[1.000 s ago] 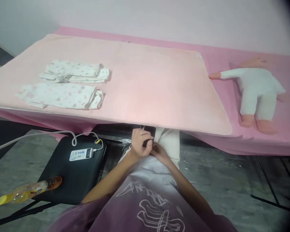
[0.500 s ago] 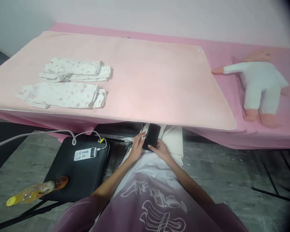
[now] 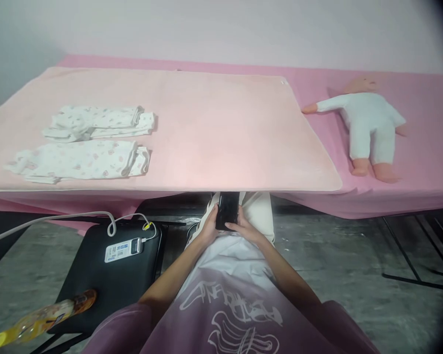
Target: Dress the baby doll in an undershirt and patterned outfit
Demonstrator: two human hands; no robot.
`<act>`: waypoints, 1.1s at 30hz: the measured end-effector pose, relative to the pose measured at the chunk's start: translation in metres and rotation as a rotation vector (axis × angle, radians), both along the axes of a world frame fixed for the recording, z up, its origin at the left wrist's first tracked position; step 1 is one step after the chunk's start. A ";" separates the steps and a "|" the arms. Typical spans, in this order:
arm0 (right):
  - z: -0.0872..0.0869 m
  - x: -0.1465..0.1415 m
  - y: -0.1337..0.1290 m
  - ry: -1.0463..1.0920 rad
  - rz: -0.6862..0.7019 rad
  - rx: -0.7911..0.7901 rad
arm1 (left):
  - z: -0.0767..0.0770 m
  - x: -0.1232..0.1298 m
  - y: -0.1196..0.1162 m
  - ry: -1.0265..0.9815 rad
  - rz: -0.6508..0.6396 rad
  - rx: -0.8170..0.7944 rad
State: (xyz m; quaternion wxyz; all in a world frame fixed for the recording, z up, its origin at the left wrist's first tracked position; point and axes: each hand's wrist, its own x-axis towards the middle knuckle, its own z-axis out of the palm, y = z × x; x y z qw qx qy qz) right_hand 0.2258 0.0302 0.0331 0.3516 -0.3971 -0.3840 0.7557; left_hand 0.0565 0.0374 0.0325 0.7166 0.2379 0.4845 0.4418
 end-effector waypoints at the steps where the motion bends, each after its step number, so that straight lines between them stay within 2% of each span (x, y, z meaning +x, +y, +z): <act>1: -0.001 0.001 0.003 -0.004 0.005 0.005 | -0.003 0.001 0.004 -0.007 0.011 0.018; 4: -0.007 0.003 0.011 -0.020 -0.003 0.039 | -0.009 0.003 0.013 -0.016 0.002 0.055; 9: -0.019 0.006 0.014 -0.043 0.005 0.077 | -0.007 0.006 0.013 -0.066 -0.067 0.022; 13: -0.017 0.010 0.014 -0.114 -0.032 0.181 | -0.010 0.007 0.013 -0.155 -0.034 0.063; 20: -0.007 0.024 0.013 -0.536 -0.085 0.466 | -0.025 0.002 0.016 -0.237 -0.016 0.028; 25: -0.017 0.021 0.013 -0.549 -0.049 0.516 | -0.022 0.002 0.016 -0.234 -0.010 0.071; 33: -0.028 0.014 0.013 -0.585 -0.095 0.559 | -0.020 0.005 0.016 -0.220 0.006 0.121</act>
